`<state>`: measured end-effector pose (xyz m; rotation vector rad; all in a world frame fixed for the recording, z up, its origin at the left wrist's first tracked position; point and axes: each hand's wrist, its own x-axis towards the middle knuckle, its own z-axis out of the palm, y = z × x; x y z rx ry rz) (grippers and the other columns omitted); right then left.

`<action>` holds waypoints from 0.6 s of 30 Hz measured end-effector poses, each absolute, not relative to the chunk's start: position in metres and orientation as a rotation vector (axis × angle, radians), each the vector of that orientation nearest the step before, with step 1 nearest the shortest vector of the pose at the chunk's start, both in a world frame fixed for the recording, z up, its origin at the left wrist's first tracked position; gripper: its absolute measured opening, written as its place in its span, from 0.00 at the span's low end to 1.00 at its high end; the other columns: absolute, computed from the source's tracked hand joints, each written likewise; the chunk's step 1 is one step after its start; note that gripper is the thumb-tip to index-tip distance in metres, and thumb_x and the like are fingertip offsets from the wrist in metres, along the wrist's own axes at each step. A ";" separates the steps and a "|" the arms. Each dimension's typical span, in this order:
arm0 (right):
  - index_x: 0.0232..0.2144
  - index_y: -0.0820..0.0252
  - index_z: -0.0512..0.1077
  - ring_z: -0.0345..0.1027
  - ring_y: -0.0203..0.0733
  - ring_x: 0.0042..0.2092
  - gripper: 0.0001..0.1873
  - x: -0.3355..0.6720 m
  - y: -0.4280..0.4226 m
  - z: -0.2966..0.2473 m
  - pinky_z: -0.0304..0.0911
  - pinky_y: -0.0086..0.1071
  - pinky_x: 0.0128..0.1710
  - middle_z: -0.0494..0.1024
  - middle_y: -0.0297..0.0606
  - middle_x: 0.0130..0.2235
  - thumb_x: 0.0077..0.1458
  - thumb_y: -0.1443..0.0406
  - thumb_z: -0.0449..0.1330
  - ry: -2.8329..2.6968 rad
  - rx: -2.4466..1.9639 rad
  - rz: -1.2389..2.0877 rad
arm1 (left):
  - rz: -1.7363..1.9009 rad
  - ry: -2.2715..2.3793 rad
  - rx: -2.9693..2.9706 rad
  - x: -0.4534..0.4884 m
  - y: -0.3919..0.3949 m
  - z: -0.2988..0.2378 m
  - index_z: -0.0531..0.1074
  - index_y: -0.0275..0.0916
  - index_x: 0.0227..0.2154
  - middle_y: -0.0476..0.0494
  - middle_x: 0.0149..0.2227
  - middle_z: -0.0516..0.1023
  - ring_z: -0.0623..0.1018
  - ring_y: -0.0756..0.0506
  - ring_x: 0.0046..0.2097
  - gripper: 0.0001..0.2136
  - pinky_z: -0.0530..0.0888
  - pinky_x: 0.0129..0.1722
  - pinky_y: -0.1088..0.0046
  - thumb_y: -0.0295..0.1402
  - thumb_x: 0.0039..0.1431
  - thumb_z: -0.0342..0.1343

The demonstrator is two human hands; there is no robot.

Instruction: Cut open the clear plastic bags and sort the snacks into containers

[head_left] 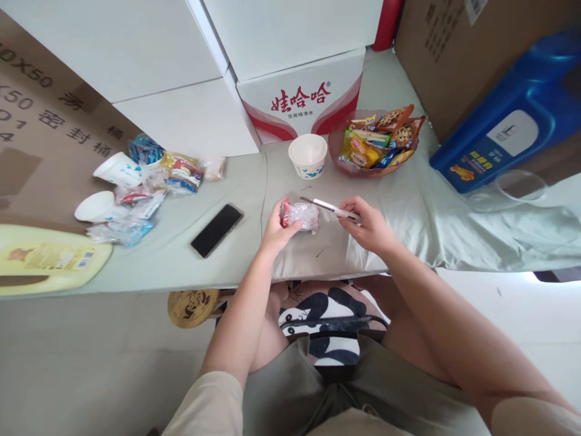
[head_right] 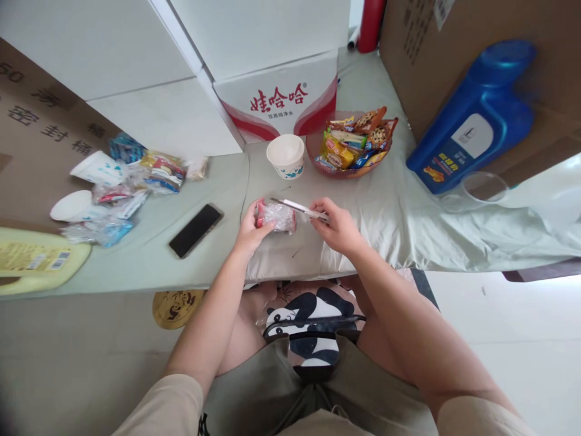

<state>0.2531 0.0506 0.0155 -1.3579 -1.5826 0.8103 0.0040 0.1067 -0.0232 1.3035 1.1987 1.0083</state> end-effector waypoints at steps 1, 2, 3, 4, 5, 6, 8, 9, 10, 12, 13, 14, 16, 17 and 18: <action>0.41 0.56 0.73 0.70 0.38 0.32 0.10 0.253 0.051 0.014 0.64 0.32 0.34 0.80 0.37 0.35 0.56 0.62 0.59 -1.649 -1.359 0.776 | 0.974 1.191 1.358 0.004 0.106 -0.024 0.62 0.43 0.64 0.34 0.59 0.75 0.80 0.37 0.55 0.45 0.76 0.57 0.59 0.43 0.42 0.74; 0.43 0.56 0.74 0.71 0.39 0.32 0.12 0.252 0.052 0.013 0.65 0.32 0.34 0.81 0.38 0.37 0.57 0.62 0.58 -1.712 -1.360 0.745 | 0.943 1.186 1.404 0.004 0.106 -0.024 0.60 0.43 0.66 0.33 0.63 0.72 0.78 0.36 0.58 0.48 0.74 0.60 0.57 0.41 0.41 0.74; 0.46 0.56 0.76 0.72 0.41 0.34 0.14 0.251 0.053 0.011 0.66 0.33 0.35 0.82 0.39 0.39 0.59 0.63 0.57 -1.770 -1.356 0.717 | 0.913 1.179 1.437 0.005 0.106 -0.025 0.58 0.44 0.67 0.32 0.65 0.70 0.77 0.35 0.61 0.49 0.72 0.62 0.56 0.40 0.42 0.74; 0.48 0.55 0.77 0.74 0.42 0.36 0.16 0.251 0.054 0.009 0.68 0.34 0.37 0.83 0.41 0.41 0.60 0.63 0.56 -1.829 -1.350 0.690 | 0.886 1.170 1.456 0.005 0.106 -0.026 0.56 0.44 0.69 0.32 0.66 0.69 0.76 0.35 0.61 0.50 0.72 0.63 0.55 0.40 0.43 0.74; 0.50 0.55 0.78 0.76 0.44 0.39 0.18 0.251 0.055 0.007 0.69 0.35 0.39 0.83 0.42 0.43 0.61 0.64 0.55 -1.886 -1.349 0.661 | 0.864 1.160 1.462 0.006 0.106 -0.027 0.54 0.44 0.70 0.31 0.66 0.69 0.77 0.35 0.61 0.51 0.72 0.63 0.55 0.40 0.44 0.73; 0.52 0.54 0.78 0.77 0.46 0.42 0.19 0.251 0.056 0.005 0.69 0.35 0.41 0.83 0.43 0.45 0.62 0.64 0.54 -1.938 -1.358 0.631 | 0.850 1.151 1.458 0.006 0.107 -0.028 0.52 0.44 0.70 0.31 0.65 0.70 0.78 0.35 0.60 0.51 0.73 0.62 0.54 0.40 0.45 0.73; 0.54 0.52 0.79 0.78 0.48 0.45 0.22 0.253 0.058 0.001 0.70 0.36 0.42 0.84 0.42 0.46 0.63 0.66 0.53 -2.010 -1.408 0.575 | 0.845 1.139 1.438 0.005 0.109 -0.029 0.50 0.43 0.71 0.31 0.63 0.72 0.79 0.35 0.57 0.52 0.74 0.60 0.54 0.40 0.46 0.72; 0.54 0.50 0.79 0.78 0.48 0.45 0.22 0.256 0.057 0.000 0.70 0.35 0.41 0.84 0.42 0.46 0.63 0.67 0.53 -2.028 -1.441 0.553 | 0.853 1.141 1.429 0.004 0.110 -0.030 0.50 0.43 0.71 0.31 0.62 0.73 0.80 0.35 0.57 0.52 0.75 0.60 0.54 0.40 0.45 0.72; 0.55 0.49 0.79 0.79 0.48 0.44 0.23 0.260 0.057 -0.001 0.70 0.35 0.41 0.84 0.41 0.46 0.63 0.67 0.53 -2.037 -1.475 0.535 | 0.865 1.149 1.419 0.003 0.112 -0.030 0.50 0.43 0.71 0.31 0.61 0.74 0.80 0.35 0.56 0.52 0.75 0.59 0.54 0.39 0.45 0.73; 0.54 0.47 0.80 0.79 0.47 0.44 0.23 0.270 0.055 -0.003 0.70 0.35 0.40 0.84 0.39 0.46 0.63 0.67 0.53 -2.048 -1.539 0.509 | 0.886 1.169 1.400 -0.002 0.115 -0.031 0.51 0.43 0.70 0.32 0.59 0.76 0.81 0.35 0.55 0.51 0.76 0.59 0.53 0.39 0.45 0.72; 0.54 0.47 0.80 0.79 0.47 0.44 0.23 0.277 0.053 -0.004 0.71 0.34 0.40 0.84 0.38 0.46 0.62 0.67 0.53 -2.051 -1.573 0.494 | 0.893 1.181 1.398 -0.005 0.116 -0.032 0.51 0.43 0.70 0.32 0.59 0.76 0.81 0.35 0.55 0.51 0.76 0.59 0.52 0.39 0.46 0.72; 0.53 0.46 0.81 0.79 0.47 0.45 0.23 0.284 0.051 -0.005 0.71 0.35 0.40 0.84 0.37 0.47 0.62 0.68 0.53 -2.050 -1.607 0.476 | 0.900 1.201 1.407 -0.009 0.117 -0.033 0.52 0.43 0.70 0.32 0.59 0.76 0.80 0.35 0.56 0.50 0.75 0.59 0.52 0.39 0.46 0.71; 0.51 0.47 0.82 0.79 0.48 0.46 0.24 0.297 0.048 -0.006 0.71 0.36 0.40 0.84 0.38 0.48 0.61 0.68 0.53 -2.023 -1.681 0.428 | 0.942 1.286 1.472 -0.017 0.119 -0.034 0.55 0.43 0.69 0.32 0.62 0.72 0.77 0.34 0.60 0.46 0.72 0.63 0.51 0.38 0.48 0.70; 0.52 0.48 0.82 0.78 0.49 0.46 0.24 0.303 0.047 -0.006 0.70 0.36 0.40 0.84 0.39 0.49 0.60 0.68 0.53 -1.993 -1.722 0.395 | 0.980 1.347 1.529 -0.020 0.119 -0.034 0.56 0.44 0.68 0.32 0.65 0.69 0.74 0.34 0.63 0.45 0.69 0.65 0.51 0.37 0.49 0.70; 0.52 0.50 0.81 0.78 0.50 0.47 0.24 0.307 0.047 -0.007 0.70 0.37 0.40 0.83 0.40 0.49 0.60 0.68 0.52 -1.958 -1.764 0.360 | 1.026 1.408 1.597 -0.022 0.119 -0.034 0.58 0.45 0.68 0.33 0.68 0.66 0.70 0.34 0.67 0.43 0.66 0.68 0.51 0.37 0.49 0.70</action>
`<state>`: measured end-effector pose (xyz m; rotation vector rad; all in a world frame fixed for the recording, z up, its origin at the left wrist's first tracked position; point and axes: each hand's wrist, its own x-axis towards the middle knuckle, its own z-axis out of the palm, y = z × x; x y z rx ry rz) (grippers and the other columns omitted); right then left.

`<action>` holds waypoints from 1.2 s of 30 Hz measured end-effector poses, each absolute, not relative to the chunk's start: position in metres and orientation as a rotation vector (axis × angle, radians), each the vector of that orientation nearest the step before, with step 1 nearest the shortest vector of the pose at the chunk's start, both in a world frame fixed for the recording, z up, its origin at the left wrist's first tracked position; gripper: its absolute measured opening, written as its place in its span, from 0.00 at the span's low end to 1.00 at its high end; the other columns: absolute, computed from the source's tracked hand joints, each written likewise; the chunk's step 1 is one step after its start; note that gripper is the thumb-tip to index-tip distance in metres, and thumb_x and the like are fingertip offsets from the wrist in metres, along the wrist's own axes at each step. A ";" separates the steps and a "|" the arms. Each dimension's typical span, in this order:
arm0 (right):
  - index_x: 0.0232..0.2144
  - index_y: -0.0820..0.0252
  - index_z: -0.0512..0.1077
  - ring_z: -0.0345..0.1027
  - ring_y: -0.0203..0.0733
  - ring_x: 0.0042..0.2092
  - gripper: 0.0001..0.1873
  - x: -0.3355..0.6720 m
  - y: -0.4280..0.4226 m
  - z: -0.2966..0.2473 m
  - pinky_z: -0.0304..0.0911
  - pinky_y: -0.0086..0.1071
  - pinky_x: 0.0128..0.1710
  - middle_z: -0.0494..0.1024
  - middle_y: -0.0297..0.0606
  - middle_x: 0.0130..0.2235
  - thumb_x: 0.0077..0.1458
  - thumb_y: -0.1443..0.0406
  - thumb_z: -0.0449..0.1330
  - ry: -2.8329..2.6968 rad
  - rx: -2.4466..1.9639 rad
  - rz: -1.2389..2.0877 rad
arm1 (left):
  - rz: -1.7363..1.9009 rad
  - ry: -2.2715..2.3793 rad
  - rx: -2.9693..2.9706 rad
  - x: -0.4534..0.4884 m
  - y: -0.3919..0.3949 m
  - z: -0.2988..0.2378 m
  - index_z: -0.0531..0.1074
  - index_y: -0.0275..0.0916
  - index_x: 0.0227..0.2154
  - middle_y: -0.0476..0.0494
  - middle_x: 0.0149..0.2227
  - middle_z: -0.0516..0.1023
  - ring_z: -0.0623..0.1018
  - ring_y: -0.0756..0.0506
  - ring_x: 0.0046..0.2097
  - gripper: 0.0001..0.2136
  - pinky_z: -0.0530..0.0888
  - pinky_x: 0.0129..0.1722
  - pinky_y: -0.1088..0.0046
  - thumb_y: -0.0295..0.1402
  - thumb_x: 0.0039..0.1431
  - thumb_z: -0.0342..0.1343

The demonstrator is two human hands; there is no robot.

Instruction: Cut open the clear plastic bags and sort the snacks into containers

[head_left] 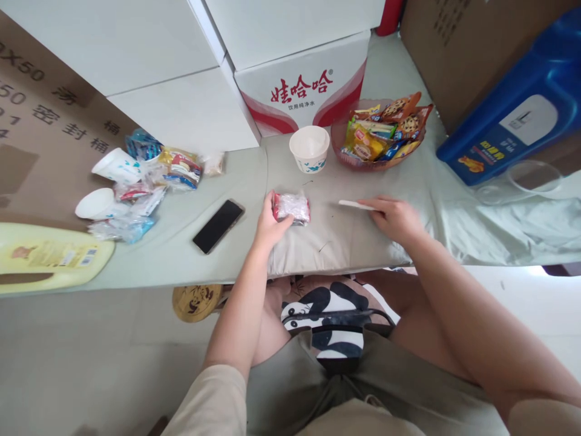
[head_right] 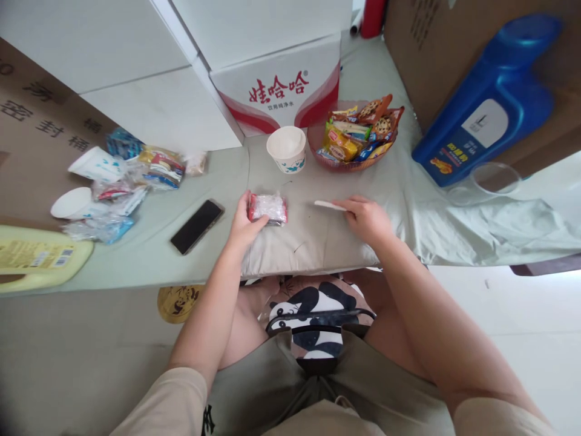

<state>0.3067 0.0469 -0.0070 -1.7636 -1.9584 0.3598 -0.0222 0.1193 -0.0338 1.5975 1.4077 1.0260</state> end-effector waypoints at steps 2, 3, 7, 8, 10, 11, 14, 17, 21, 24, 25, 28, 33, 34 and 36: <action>0.53 0.52 0.81 0.76 0.53 0.47 0.25 0.310 0.047 -0.008 0.69 0.41 0.41 0.82 0.44 0.50 0.59 0.67 0.53 -1.892 -1.835 0.264 | 1.095 1.477 1.734 -0.024 0.118 -0.031 0.62 0.46 0.65 0.34 0.70 0.61 0.63 0.34 0.71 0.40 0.60 0.71 0.52 0.37 0.49 0.70; 0.53 0.53 0.81 0.75 0.56 0.49 0.24 0.309 0.048 -0.009 0.68 0.44 0.42 0.82 0.45 0.51 0.57 0.67 0.54 -1.866 -1.854 0.205 | 1.105 1.472 1.790 -0.023 0.117 -0.029 0.64 0.45 0.63 0.34 0.70 0.61 0.62 0.34 0.72 0.38 0.58 0.72 0.52 0.37 0.49 0.70; 0.48 0.55 0.80 0.70 0.62 0.53 0.20 0.290 0.052 -0.011 0.64 0.50 0.46 0.80 0.49 0.52 0.55 0.64 0.58 -1.833 -1.767 0.065 | 1.052 1.411 1.877 -0.012 0.111 -0.018 0.75 0.42 0.50 0.34 0.61 0.72 0.69 0.34 0.66 0.25 0.62 0.69 0.51 0.36 0.48 0.71; 0.48 0.55 0.80 0.70 0.61 0.53 0.19 0.283 0.052 -0.011 0.64 0.50 0.46 0.80 0.49 0.51 0.55 0.64 0.58 -1.849 -1.722 0.084 | 1.056 1.417 1.867 -0.008 0.109 -0.015 0.76 0.42 0.45 0.35 0.58 0.74 0.71 0.35 0.64 0.19 0.64 0.68 0.50 0.35 0.48 0.70; 0.47 0.56 0.79 0.71 0.59 0.51 0.18 0.269 0.053 -0.011 0.65 0.51 0.48 0.81 0.49 0.50 0.57 0.65 0.57 -1.914 -1.619 0.168 | 1.089 1.417 1.810 0.001 0.105 -0.011 0.76 0.43 0.36 0.37 0.55 0.77 0.74 0.36 0.61 0.10 0.66 0.66 0.51 0.34 0.51 0.68; 0.47 0.56 0.78 0.72 0.58 0.51 0.17 0.262 0.052 -0.010 0.66 0.51 0.49 0.81 0.49 0.49 0.57 0.65 0.57 -1.950 -1.563 0.216 | 1.109 1.392 1.759 0.005 0.103 -0.009 0.76 0.43 0.33 0.38 0.53 0.78 0.75 0.36 0.60 0.08 0.67 0.65 0.52 0.35 0.52 0.68; 0.51 0.57 0.76 0.71 0.57 0.54 0.19 0.243 0.050 -0.008 0.66 0.50 0.55 0.79 0.49 0.53 0.58 0.65 0.57 -2.018 -1.402 0.342 | 1.169 1.244 1.448 0.017 0.097 -0.006 0.73 0.42 0.30 0.40 0.44 0.81 0.79 0.38 0.54 0.11 0.73 0.57 0.59 0.43 0.54 0.66; 0.59 0.57 0.71 0.71 0.55 0.53 0.26 0.231 0.048 -0.007 0.67 0.47 0.54 0.78 0.49 0.53 0.57 0.65 0.58 -2.041 -1.336 0.433 | 1.220 1.088 0.978 0.024 0.095 -0.003 0.69 0.42 0.33 0.42 0.40 0.82 0.82 0.39 0.48 0.16 0.77 0.48 0.62 0.46 0.52 0.65; 0.57 0.59 0.73 0.72 0.50 0.43 0.26 0.229 0.048 -0.007 0.68 0.40 0.46 0.78 0.46 0.42 0.56 0.68 0.56 -2.062 -1.337 0.482 | 1.189 0.985 0.652 0.020 0.101 -0.002 0.66 0.42 0.35 0.42 0.41 0.82 0.83 0.39 0.48 0.15 0.79 0.48 0.60 0.42 0.50 0.63; 0.50 0.59 0.78 0.71 0.47 0.39 0.20 0.233 0.048 -0.007 0.68 0.38 0.42 0.76 0.43 0.36 0.58 0.69 0.53 -2.061 -1.332 0.502 | 1.164 0.969 0.602 0.014 0.104 0.000 0.67 0.41 0.36 0.43 0.38 0.82 0.83 0.41 0.45 0.15 0.81 0.46 0.61 0.42 0.50 0.62; 0.49 0.58 0.78 0.71 0.46 0.38 0.19 0.233 0.048 -0.007 0.67 0.37 0.42 0.76 0.43 0.37 0.59 0.69 0.53 -2.050 -1.333 0.505 | 1.164 0.966 0.613 0.013 0.104 0.000 0.67 0.42 0.36 0.44 0.37 0.82 0.83 0.41 0.44 0.16 0.81 0.44 0.63 0.43 0.50 0.63; 0.51 0.56 0.77 0.73 0.48 0.45 0.20 0.231 0.047 -0.005 0.68 0.39 0.46 0.77 0.46 0.47 0.59 0.68 0.54 -2.006 -1.328 0.458 | 1.194 0.995 0.748 0.015 0.100 0.001 0.67 0.43 0.39 0.47 0.36 0.82 0.83 0.43 0.40 0.20 0.79 0.39 0.67 0.40 0.46 0.68; 0.56 0.53 0.76 0.70 0.53 0.55 0.26 0.219 0.045 -0.001 0.64 0.46 0.52 0.79 0.45 0.57 0.60 0.72 0.52 -2.152 -1.303 0.375 | 1.164 1.157 0.994 0.020 0.094 -0.003 0.70 0.43 0.40 0.48 0.36 0.82 0.82 0.46 0.39 0.20 0.77 0.41 0.70 0.33 0.44 0.70; 0.58 0.51 0.75 0.69 0.54 0.58 0.28 0.217 0.045 -0.001 0.63 0.47 0.52 0.78 0.42 0.59 0.60 0.73 0.51 -2.202 -1.296 0.373 | 1.147 1.159 0.981 0.020 0.094 -0.003 0.70 0.44 0.40 0.48 0.35 0.81 0.81 0.46 0.38 0.19 0.77 0.40 0.70 0.34 0.45 0.69; 0.61 0.48 0.72 0.64 0.55 0.63 0.31 0.215 0.044 -0.001 0.59 0.49 0.55 0.76 0.38 0.62 0.59 0.74 0.51 -2.286 -1.282 0.366 | 1.119 1.130 0.918 0.018 0.094 -0.001 0.69 0.44 0.41 0.49 0.34 0.80 0.81 0.46 0.36 0.18 0.76 0.36 0.70 0.34 0.47 0.68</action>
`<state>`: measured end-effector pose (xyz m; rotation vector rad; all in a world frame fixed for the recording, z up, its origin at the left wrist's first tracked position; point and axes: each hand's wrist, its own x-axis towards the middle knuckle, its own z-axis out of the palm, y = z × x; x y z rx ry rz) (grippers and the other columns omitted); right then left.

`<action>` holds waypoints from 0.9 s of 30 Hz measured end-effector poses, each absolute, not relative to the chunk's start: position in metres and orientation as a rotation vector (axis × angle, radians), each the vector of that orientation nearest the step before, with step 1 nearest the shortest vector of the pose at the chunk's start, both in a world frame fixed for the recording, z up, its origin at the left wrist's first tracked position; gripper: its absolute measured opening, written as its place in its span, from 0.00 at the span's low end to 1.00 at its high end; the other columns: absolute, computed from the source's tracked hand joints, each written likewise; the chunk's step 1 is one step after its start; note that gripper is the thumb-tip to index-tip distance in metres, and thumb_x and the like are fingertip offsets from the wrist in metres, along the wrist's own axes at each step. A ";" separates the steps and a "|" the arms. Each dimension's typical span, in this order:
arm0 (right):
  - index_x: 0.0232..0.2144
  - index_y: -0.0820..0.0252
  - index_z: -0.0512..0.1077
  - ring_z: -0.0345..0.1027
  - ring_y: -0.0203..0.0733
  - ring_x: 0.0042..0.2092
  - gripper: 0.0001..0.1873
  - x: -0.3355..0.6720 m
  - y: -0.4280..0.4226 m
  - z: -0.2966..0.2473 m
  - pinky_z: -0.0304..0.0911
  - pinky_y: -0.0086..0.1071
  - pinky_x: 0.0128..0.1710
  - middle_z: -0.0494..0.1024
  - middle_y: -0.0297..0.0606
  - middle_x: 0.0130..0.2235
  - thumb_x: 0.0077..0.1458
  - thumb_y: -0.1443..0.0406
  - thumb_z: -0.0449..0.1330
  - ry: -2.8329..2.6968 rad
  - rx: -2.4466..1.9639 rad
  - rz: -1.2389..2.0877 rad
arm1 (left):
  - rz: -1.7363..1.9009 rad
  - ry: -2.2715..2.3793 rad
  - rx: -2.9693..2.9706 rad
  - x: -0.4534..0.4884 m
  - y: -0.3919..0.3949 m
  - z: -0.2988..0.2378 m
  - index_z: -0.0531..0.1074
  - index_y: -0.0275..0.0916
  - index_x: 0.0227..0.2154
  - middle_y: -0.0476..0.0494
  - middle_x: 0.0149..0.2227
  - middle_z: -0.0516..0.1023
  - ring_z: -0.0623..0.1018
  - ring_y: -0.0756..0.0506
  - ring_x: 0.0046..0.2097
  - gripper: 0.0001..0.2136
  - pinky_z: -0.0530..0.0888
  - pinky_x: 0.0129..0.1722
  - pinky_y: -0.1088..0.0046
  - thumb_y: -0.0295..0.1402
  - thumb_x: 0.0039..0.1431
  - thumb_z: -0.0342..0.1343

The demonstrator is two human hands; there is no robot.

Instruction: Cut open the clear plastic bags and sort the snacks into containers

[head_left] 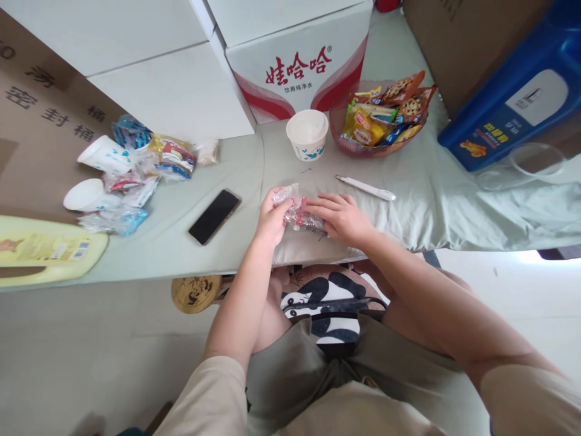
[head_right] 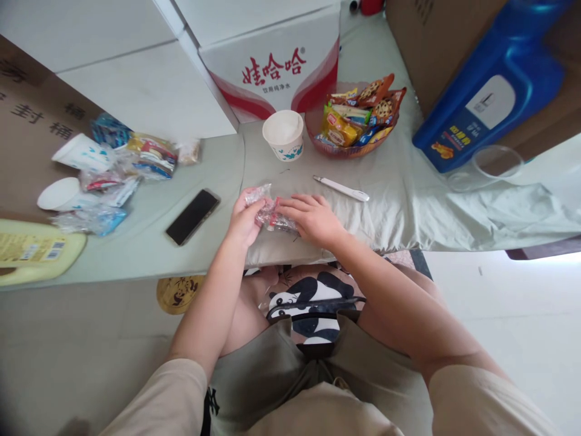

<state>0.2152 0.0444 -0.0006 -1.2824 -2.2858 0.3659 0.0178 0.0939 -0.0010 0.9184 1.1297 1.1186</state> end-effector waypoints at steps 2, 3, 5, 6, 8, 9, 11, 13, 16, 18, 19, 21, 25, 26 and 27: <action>0.62 0.47 0.71 0.62 0.56 0.65 0.32 0.215 0.044 0.000 0.56 0.50 0.57 0.75 0.36 0.63 0.59 0.74 0.51 -2.324 -1.286 0.340 | 1.118 1.113 0.879 0.015 0.095 0.001 0.69 0.44 0.42 0.49 0.33 0.80 0.80 0.47 0.33 0.18 0.74 0.34 0.71 0.33 0.47 0.67; 0.62 0.47 0.72 0.62 0.56 0.64 0.32 0.215 0.045 0.000 0.55 0.50 0.57 0.76 0.37 0.62 0.59 0.74 0.52 -2.330 -1.289 0.324 | 1.131 1.120 0.873 0.014 0.096 0.002 0.69 0.44 0.42 0.49 0.33 0.80 0.80 0.47 0.33 0.18 0.74 0.33 0.71 0.32 0.47 0.66; 0.59 0.47 0.74 0.66 0.54 0.60 0.29 0.216 0.044 0.000 0.55 0.48 0.56 0.79 0.39 0.57 0.59 0.74 0.53 -2.331 -1.291 0.296 | 1.171 1.158 0.865 0.013 0.097 0.003 0.69 0.44 0.41 0.50 0.32 0.79 0.79 0.47 0.32 0.18 0.73 0.32 0.72 0.30 0.47 0.65; 0.56 0.48 0.76 0.67 0.53 0.57 0.27 0.216 0.044 0.000 0.55 0.47 0.54 0.80 0.40 0.54 0.59 0.74 0.53 -2.326 -1.293 0.282 | 1.187 1.178 0.860 0.013 0.098 0.003 0.69 0.44 0.41 0.50 0.31 0.79 0.78 0.48 0.31 0.17 0.73 0.32 0.72 0.30 0.46 0.64; 0.49 0.49 0.80 0.68 0.51 0.51 0.22 0.216 0.044 0.001 0.55 0.45 0.52 0.80 0.41 0.48 0.60 0.73 0.54 -2.317 -1.298 0.262 | 1.205 1.210 0.859 0.013 0.099 0.002 0.69 0.44 0.40 0.51 0.30 0.78 0.77 0.48 0.31 0.16 0.72 0.32 0.72 0.29 0.46 0.62; 0.45 0.50 0.81 0.67 0.50 0.49 0.19 0.217 0.044 0.001 0.55 0.44 0.50 0.80 0.41 0.45 0.60 0.72 0.54 -2.308 -1.303 0.256 | 1.212 1.224 0.864 0.013 0.099 0.001 0.68 0.44 0.40 0.51 0.30 0.78 0.77 0.48 0.31 0.16 0.72 0.32 0.72 0.29 0.45 0.62; 0.38 0.51 0.80 0.66 0.49 0.47 0.14 0.219 0.044 0.002 0.54 0.43 0.48 0.79 0.41 0.43 0.60 0.71 0.56 -2.274 -1.315 0.246 | 1.223 1.249 0.887 0.011 0.101 0.000 0.68 0.44 0.40 0.50 0.31 0.77 0.77 0.47 0.32 0.17 0.72 0.33 0.72 0.30 0.45 0.62; 0.34 0.53 0.78 0.67 0.49 0.48 0.11 0.225 0.045 0.005 0.54 0.44 0.49 0.80 0.41 0.45 0.59 0.70 0.56 -2.220 -1.318 0.240 | 1.243 1.269 0.914 0.008 0.103 0.000 0.67 0.44 0.40 0.50 0.32 0.77 0.78 0.47 0.34 0.17 0.72 0.34 0.72 0.32 0.45 0.63; 0.31 0.54 0.75 0.69 0.52 0.53 0.09 0.241 0.046 0.008 0.54 0.45 0.53 0.82 0.39 0.47 0.58 0.70 0.56 -2.117 -1.326 0.249 | 1.297 1.326 0.943 -0.002 0.109 -0.003 0.66 0.45 0.40 0.50 0.33 0.76 0.78 0.47 0.34 0.18 0.72 0.35 0.72 0.33 0.45 0.63; 0.30 0.54 0.74 0.70 0.53 0.54 0.09 0.254 0.047 0.008 0.54 0.47 0.53 0.84 0.39 0.43 0.58 0.69 0.55 -2.029 -1.397 0.240 | 1.328 1.411 0.944 -0.011 0.112 -0.007 0.66 0.44 0.40 0.51 0.32 0.76 0.77 0.48 0.31 0.17 0.71 0.34 0.73 0.32 0.46 0.63; 0.30 0.54 0.74 0.71 0.54 0.53 0.09 0.261 0.048 0.008 0.55 0.48 0.53 0.84 0.39 0.41 0.58 0.69 0.55 -1.981 -1.452 0.228 | 1.330 1.461 0.946 -0.015 0.114 -0.008 0.65 0.44 0.40 0.50 0.33 0.76 0.76 0.48 0.30 0.17 0.71 0.33 0.73 0.32 0.46 0.62; 0.29 0.54 0.75 0.72 0.56 0.51 0.10 0.271 0.048 0.008 0.56 0.49 0.51 0.83 0.41 0.38 0.56 0.69 0.55 -1.887 -1.576 0.205 | 1.330 1.565 0.986 -0.023 0.116 -0.011 0.66 0.44 0.41 0.49 0.34 0.76 0.77 0.48 0.30 0.17 0.72 0.32 0.72 0.30 0.47 0.62; 0.30 0.55 0.76 0.73 0.55 0.49 0.14 0.275 0.050 0.008 0.60 0.49 0.52 0.83 0.44 0.41 0.56 0.70 0.50 -1.792 -1.606 0.239 | 1.343 1.613 1.416 -0.031 0.115 -0.012 0.72 0.43 0.45 0.40 0.49 0.77 0.79 0.40 0.52 0.18 0.75 0.56 0.61 0.29 0.49 0.64; 0.34 0.55 0.77 0.73 0.55 0.51 0.15 0.272 0.050 0.007 0.61 0.49 0.53 0.83 0.45 0.46 0.57 0.68 0.50 -1.814 -1.556 0.258 | 1.293 1.564 1.568 -0.031 0.114 -0.011 0.75 0.43 0.45 0.38 0.55 0.75 0.76 0.38 0.59 0.17 0.70 0.63 0.58 0.29 0.50 0.65; 0.40 0.55 0.78 0.72 0.56 0.53 0.15 0.269 0.051 0.006 0.62 0.49 0.54 0.81 0.46 0.50 0.58 0.66 0.51 -1.853 -1.507 0.275 | 1.210 1.505 1.701 -0.031 0.113 -0.011 0.77 0.42 0.44 0.37 0.59 0.73 0.72 0.36 0.64 0.16 0.65 0.68 0.55 0.31 0.50 0.66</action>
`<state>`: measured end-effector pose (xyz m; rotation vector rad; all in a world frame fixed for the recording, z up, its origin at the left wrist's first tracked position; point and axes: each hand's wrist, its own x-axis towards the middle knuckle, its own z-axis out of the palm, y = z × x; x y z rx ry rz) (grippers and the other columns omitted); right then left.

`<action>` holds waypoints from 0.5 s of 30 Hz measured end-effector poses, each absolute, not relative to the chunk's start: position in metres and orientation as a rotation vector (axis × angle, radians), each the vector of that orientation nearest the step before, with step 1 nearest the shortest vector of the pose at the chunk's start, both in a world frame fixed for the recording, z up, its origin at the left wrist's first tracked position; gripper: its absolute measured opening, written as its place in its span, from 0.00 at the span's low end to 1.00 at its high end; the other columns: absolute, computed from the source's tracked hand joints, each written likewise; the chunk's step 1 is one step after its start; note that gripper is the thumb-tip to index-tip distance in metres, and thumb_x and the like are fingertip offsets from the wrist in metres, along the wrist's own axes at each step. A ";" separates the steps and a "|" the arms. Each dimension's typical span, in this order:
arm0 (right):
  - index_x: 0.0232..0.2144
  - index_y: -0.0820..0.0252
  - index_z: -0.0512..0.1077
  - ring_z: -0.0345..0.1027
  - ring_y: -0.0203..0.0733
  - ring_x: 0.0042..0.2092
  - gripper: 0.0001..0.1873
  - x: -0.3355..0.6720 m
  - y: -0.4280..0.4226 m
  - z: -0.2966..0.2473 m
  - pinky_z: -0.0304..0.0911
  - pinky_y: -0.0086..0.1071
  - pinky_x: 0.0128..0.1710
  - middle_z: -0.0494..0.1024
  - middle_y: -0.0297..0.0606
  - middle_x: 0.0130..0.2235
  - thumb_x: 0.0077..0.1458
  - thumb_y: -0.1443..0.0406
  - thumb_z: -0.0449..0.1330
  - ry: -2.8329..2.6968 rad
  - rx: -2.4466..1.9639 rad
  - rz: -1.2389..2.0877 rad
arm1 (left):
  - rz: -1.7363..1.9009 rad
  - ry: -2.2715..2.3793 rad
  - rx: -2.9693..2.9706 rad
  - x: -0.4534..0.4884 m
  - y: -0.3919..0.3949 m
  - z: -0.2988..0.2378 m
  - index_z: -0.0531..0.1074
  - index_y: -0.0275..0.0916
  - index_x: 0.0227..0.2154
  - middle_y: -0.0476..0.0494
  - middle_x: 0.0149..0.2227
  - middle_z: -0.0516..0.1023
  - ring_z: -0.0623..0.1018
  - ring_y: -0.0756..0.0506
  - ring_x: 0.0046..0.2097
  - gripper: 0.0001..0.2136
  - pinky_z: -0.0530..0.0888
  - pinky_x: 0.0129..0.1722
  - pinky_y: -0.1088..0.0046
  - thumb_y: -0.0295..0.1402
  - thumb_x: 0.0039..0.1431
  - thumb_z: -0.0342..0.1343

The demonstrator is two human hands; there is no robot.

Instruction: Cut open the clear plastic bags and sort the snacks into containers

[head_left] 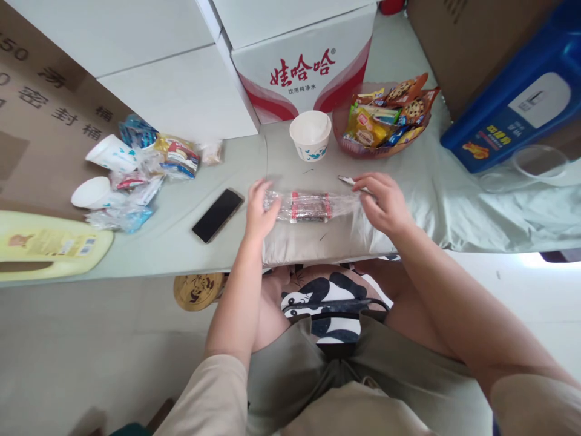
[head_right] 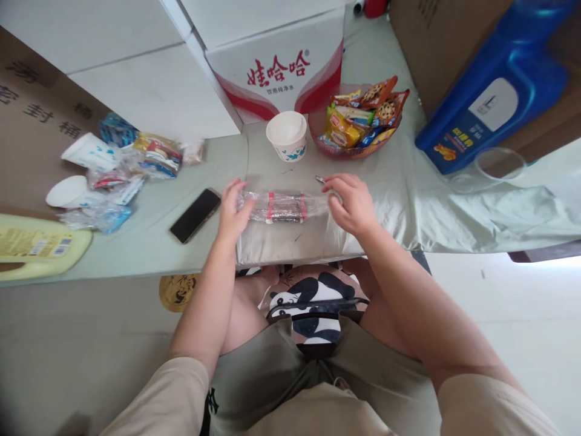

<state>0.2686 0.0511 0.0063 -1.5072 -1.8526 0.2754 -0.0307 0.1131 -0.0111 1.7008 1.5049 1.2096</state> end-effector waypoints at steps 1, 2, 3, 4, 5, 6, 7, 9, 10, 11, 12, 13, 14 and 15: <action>0.46 0.55 0.77 0.71 0.57 0.55 0.16 0.264 0.052 0.005 0.62 0.49 0.54 0.80 0.47 0.53 0.59 0.64 0.53 -1.902 -1.477 0.290 | 1.110 1.455 1.798 -0.030 0.112 -0.011 0.78 0.42 0.42 0.37 0.62 0.71 0.68 0.34 0.67 0.15 0.61 0.70 0.52 0.32 0.50 0.68; 0.51 0.56 0.75 0.70 0.59 0.56 0.19 0.260 0.053 0.003 0.62 0.49 0.54 0.80 0.48 0.54 0.58 0.62 0.56 -1.956 -1.473 0.300 | 1.018 1.425 1.856 -0.030 0.110 -0.010 0.80 0.42 0.40 0.36 0.63 0.69 0.67 0.33 0.68 0.13 0.59 0.71 0.50 0.32 0.49 0.69; 0.54 0.57 0.74 0.70 0.60 0.55 0.22 0.256 0.054 0.002 0.62 0.50 0.53 0.81 0.49 0.52 0.57 0.61 0.58 -2.011 -1.486 0.307 | 0.949 1.414 1.886 -0.029 0.109 -0.010 0.81 0.42 0.37 0.36 0.63 0.69 0.67 0.32 0.68 0.11 0.58 0.71 0.48 0.31 0.48 0.69; 0.54 0.57 0.74 0.71 0.60 0.53 0.23 0.252 0.055 0.000 0.62 0.49 0.52 0.82 0.49 0.48 0.56 0.61 0.59 -2.066 -1.502 0.310 | 0.909 1.416 1.901 -0.029 0.108 -0.009 0.81 0.41 0.35 0.35 0.63 0.70 0.68 0.32 0.67 0.09 0.59 0.70 0.47 0.31 0.49 0.69; 0.52 0.57 0.75 0.72 0.59 0.50 0.21 0.249 0.055 -0.001 0.62 0.48 0.50 0.82 0.48 0.44 0.57 0.62 0.59 -2.117 -1.508 0.309 | 0.898 1.419 1.911 -0.030 0.106 -0.008 0.81 0.41 0.34 0.35 0.61 0.71 0.70 0.32 0.65 0.06 0.61 0.70 0.46 0.30 0.51 0.68; 0.48 0.57 0.77 0.72 0.57 0.48 0.17 0.248 0.055 0.000 0.62 0.46 0.48 0.82 0.47 0.42 0.58 0.63 0.58 -2.153 -1.497 0.300 | 0.906 1.418 1.926 -0.031 0.104 -0.006 0.81 0.41 0.33 0.35 0.60 0.73 0.72 0.33 0.63 0.04 0.62 0.69 0.46 0.30 0.52 0.66; 0.44 0.57 0.79 0.72 0.55 0.46 0.14 0.246 0.054 0.001 0.61 0.45 0.47 0.81 0.46 0.41 0.59 0.64 0.57 -2.173 -1.470 0.278 | 0.930 1.414 1.949 -0.032 0.101 -0.003 0.81 0.41 0.32 0.36 0.58 0.74 0.74 0.34 0.62 0.03 0.63 0.68 0.46 0.30 0.54 0.65; 0.38 0.56 0.79 0.72 0.52 0.46 0.11 0.245 0.051 0.007 0.61 0.44 0.47 0.80 0.46 0.44 0.62 0.64 0.55 -2.161 -1.399 0.203 | 0.993 1.407 2.023 -0.036 0.094 0.005 0.81 0.42 0.31 0.39 0.55 0.77 0.74 0.36 0.62 0.03 0.64 0.68 0.47 0.29 0.56 0.63; 0.36 0.56 0.79 0.72 0.51 0.46 0.11 0.245 0.048 0.010 0.60 0.43 0.48 0.80 0.45 0.45 0.63 0.64 0.55 -2.144 -1.361 0.162 | 1.021 1.411 2.075 -0.038 0.090 0.010 0.80 0.42 0.31 0.40 0.53 0.78 0.73 0.36 0.63 0.03 0.64 0.68 0.48 0.29 0.56 0.62; 0.36 0.55 0.78 0.72 0.51 0.47 0.10 0.245 0.045 0.015 0.60 0.43 0.49 0.80 0.45 0.46 0.63 0.64 0.56 -2.129 -1.323 0.127 | 1.040 1.415 2.136 -0.039 0.085 0.014 0.79 0.43 0.30 0.41 0.52 0.79 0.72 0.36 0.64 0.03 0.64 0.68 0.49 0.29 0.56 0.62; 0.35 0.55 0.78 0.72 0.50 0.48 0.10 0.244 0.042 0.018 0.60 0.43 0.50 0.81 0.44 0.45 0.63 0.65 0.56 -2.121 -1.290 0.099 | 1.049 1.411 2.208 -0.041 0.081 0.018 0.78 0.43 0.30 0.42 0.51 0.80 0.72 0.37 0.64 0.03 0.65 0.68 0.49 0.29 0.57 0.61; 0.35 0.55 0.77 0.72 0.50 0.48 0.09 0.244 0.039 0.022 0.60 0.43 0.51 0.81 0.43 0.44 0.63 0.65 0.56 -2.120 -1.270 0.076 | 1.049 1.394 2.286 -0.043 0.076 0.022 0.77 0.42 0.29 0.43 0.49 0.81 0.72 0.37 0.64 0.04 0.65 0.67 0.50 0.28 0.57 0.59; 0.34 0.55 0.76 0.73 0.49 0.47 0.09 0.245 0.035 0.024 0.60 0.42 0.50 0.82 0.42 0.41 0.63 0.65 0.56 -2.125 -1.265 0.058 | 1.041 1.360 2.363 -0.044 0.071 0.025 0.76 0.42 0.29 0.44 0.48 0.82 0.74 0.38 0.63 0.04 0.67 0.66 0.51 0.28 0.58 0.58; 0.34 0.55 0.76 0.73 0.48 0.44 0.09 0.246 0.032 0.026 0.60 0.41 0.47 0.82 0.41 0.38 0.63 0.66 0.55 -2.135 -1.275 0.048 | 1.027 1.318 2.433 -0.046 0.068 0.027 0.75 0.42 0.29 0.44 0.46 0.83 0.76 0.39 0.61 0.05 0.68 0.65 0.53 0.28 0.59 0.56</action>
